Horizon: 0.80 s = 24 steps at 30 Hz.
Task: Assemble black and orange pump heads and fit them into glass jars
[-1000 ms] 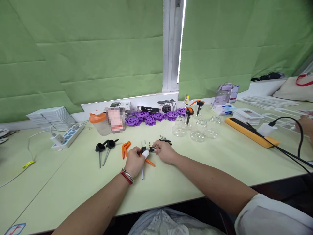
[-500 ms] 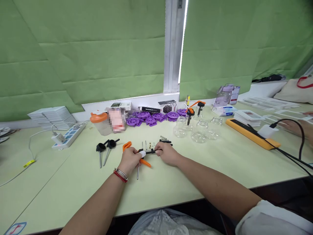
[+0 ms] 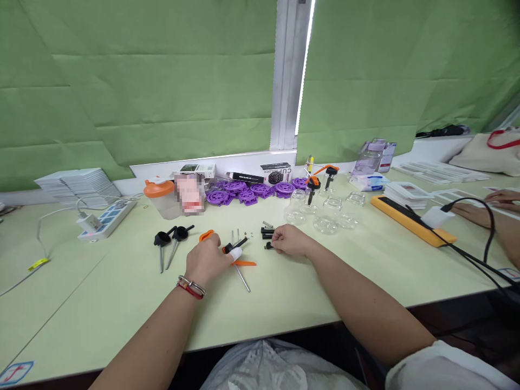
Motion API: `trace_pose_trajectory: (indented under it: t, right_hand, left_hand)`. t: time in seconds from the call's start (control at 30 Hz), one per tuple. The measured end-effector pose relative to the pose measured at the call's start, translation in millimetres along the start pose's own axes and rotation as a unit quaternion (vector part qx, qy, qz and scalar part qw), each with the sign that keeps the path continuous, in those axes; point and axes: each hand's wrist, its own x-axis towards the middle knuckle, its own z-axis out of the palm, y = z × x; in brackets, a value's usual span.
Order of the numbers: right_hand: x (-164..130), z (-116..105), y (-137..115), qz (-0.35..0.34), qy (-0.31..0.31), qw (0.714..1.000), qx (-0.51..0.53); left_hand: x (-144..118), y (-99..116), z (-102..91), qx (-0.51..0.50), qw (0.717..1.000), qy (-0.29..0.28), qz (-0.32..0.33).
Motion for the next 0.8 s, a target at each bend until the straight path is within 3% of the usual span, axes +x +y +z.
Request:
trace_pose_trajectory:
  t: [0.1, 0.17, 0.3, 0.5, 0.8]
  right_hand:
    - [1, 0, 0, 0.001, -0.004, 1.000, 0.000]
    - [1, -1, 2, -0.005, -0.007, 1.000, 0.004]
    - [2, -1, 7, -0.015, -0.015, 0.999, 0.032]
    - [4, -2, 9, -0.016, -0.016, 0.999, 0.030]
    - [1, -11, 7, -0.013, 0.064, 0.992, -0.107]
  left_hand:
    - [-5, 16, -2.6, 0.028, 0.989, 0.042, 0.140]
    - [-4, 30, -0.8, 0.053, 0.965, 0.025, 0.257]
    - [10, 61, 12.4, 0.116, 0.929, -0.027, 0.351]
    - [30, 78, 31.3, 0.141, 0.926, -0.055, 0.345]
    - [32, 70, 17.6, 0.144, 0.935, -0.053, 0.321]
